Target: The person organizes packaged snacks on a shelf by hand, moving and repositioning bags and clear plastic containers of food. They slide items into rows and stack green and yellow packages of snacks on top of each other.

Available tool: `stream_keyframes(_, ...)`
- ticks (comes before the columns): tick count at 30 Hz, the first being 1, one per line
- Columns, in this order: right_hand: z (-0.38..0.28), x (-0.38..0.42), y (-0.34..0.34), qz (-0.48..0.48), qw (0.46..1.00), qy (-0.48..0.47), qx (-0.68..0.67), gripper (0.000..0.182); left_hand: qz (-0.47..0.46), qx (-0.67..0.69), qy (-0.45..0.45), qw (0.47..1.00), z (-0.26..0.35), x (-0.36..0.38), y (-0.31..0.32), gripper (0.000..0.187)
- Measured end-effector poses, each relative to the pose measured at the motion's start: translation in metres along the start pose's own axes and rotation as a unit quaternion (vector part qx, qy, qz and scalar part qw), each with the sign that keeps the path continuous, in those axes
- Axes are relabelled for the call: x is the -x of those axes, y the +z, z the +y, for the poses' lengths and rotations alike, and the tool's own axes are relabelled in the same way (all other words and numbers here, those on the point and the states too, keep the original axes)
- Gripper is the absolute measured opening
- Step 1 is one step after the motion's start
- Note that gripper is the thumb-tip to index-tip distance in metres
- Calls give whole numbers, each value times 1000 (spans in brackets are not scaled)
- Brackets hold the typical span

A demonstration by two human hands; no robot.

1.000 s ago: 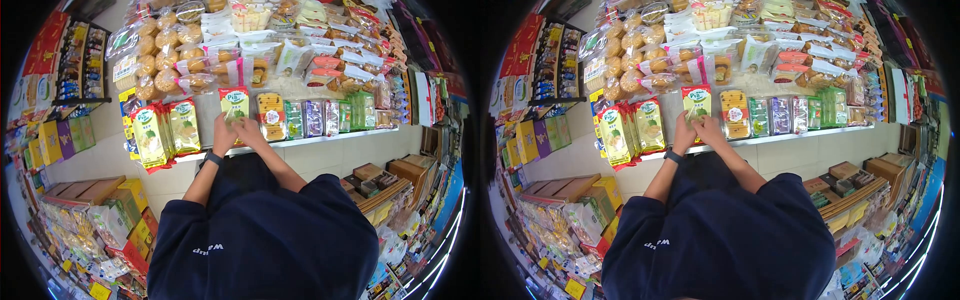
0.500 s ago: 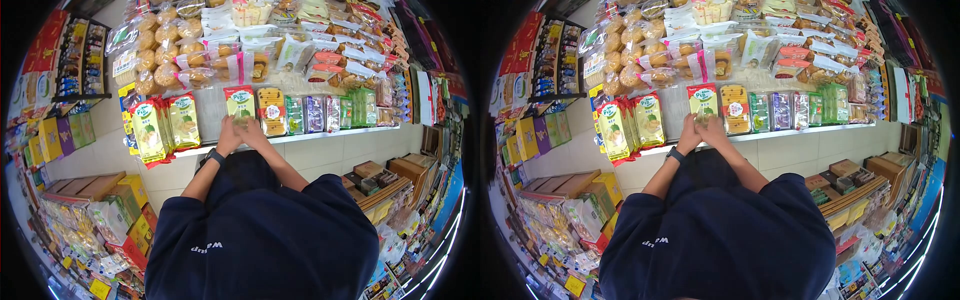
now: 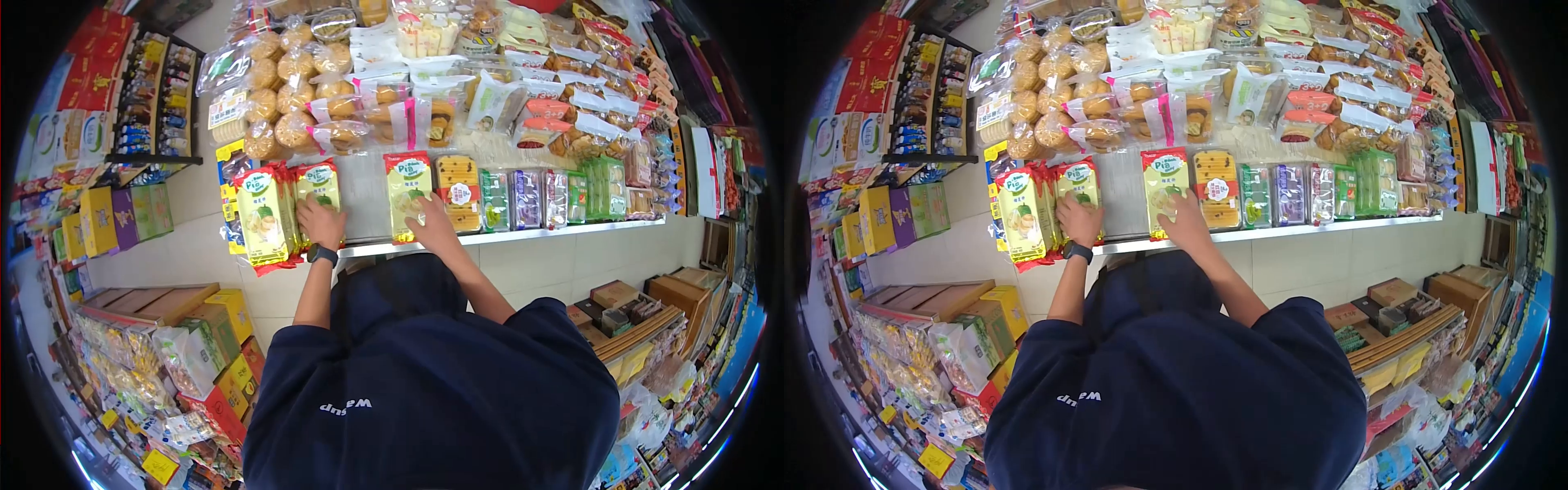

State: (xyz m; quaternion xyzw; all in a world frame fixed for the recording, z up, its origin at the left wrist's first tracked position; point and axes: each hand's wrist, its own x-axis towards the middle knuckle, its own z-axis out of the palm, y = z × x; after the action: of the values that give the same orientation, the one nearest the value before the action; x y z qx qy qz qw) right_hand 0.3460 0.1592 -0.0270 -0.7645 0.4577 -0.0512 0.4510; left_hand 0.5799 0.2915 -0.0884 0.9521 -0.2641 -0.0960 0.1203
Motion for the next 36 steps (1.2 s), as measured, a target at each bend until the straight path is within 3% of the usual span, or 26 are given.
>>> stream_keyframes(7,29,-8,-9,33,999,-8,-27,62,-2,-20,-30,999,4,-3,6,105)
stream_keyframes(10,31,-7,-12,33,999,-11,-30,60,-45,-18,-43,998,14,-3,-5,105)
stream_keyframes(16,24,-6,-18,22,999,-11,-45,56,-6,0,14,1000,11,6,-3,105)
stream_keyframes(19,32,-7,-16,52,997,-48,-41,52,-17,-46,-27,998,18,4,-2,106)
stream_keyframes(22,35,-10,-23,52,996,-45,-52,51,-80,35,-76,993,18,-1,-6,107)
stream_keyframes(27,38,-9,-43,55,994,-9,-96,48,-31,79,-29,996,19,4,-16,103)
stream_keyframes(34,55,-14,-34,32,982,20,-184,49,-32,143,151,978,118,58,-69,93)
stream_keyframes(36,55,-17,-27,6,968,28,-248,52,-51,159,138,976,143,68,-65,93)
